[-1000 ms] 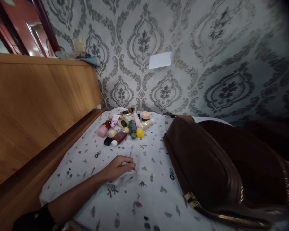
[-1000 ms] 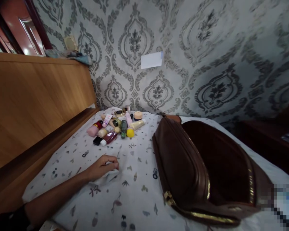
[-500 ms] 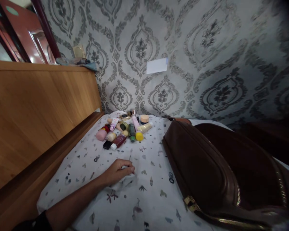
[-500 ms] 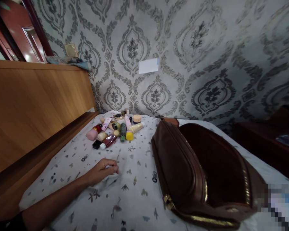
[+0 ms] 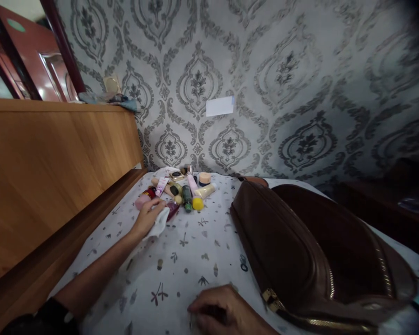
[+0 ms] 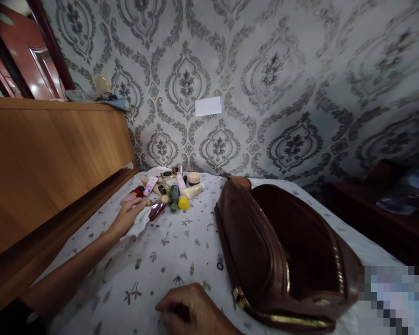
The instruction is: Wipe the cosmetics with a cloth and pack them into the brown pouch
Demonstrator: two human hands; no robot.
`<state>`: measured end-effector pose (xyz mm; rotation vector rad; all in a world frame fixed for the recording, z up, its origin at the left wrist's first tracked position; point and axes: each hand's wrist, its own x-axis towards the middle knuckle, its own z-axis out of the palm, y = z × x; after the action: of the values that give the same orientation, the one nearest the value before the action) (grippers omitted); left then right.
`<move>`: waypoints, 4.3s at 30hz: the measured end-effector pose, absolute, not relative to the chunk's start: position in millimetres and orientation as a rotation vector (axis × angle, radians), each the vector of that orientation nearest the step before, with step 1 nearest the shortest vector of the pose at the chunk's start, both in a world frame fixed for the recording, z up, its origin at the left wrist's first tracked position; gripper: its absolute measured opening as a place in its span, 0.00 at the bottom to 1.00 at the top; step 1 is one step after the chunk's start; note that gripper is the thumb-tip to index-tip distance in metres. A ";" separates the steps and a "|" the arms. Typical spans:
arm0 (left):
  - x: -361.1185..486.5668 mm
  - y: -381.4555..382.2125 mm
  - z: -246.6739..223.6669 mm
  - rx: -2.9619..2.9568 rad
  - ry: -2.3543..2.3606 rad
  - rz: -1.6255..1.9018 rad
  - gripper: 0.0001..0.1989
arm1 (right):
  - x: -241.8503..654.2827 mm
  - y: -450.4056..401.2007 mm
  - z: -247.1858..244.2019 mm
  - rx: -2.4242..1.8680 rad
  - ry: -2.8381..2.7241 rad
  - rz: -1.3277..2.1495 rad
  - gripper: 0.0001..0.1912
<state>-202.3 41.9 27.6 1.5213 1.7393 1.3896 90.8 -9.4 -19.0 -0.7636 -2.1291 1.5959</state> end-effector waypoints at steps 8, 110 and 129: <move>-240.2 87.6 59.7 1.788 2.132 1.257 0.21 | 87.5 -7.1 -41.9 -0.710 -1.686 1.970 0.24; -159.4 55.6 -1.9 1.843 1.584 1.067 0.20 | 58.6 25.1 -26.3 -0.856 -1.571 1.768 0.14; -167.0 43.1 -12.2 2.291 1.566 0.866 0.26 | 14.5 91.3 -19.0 -1.216 -1.579 0.981 0.14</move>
<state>-167.0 43.1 -12.2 2.2906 1.5659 0.8661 14.5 91.3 -19.0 -1.2155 -1.5792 0.9814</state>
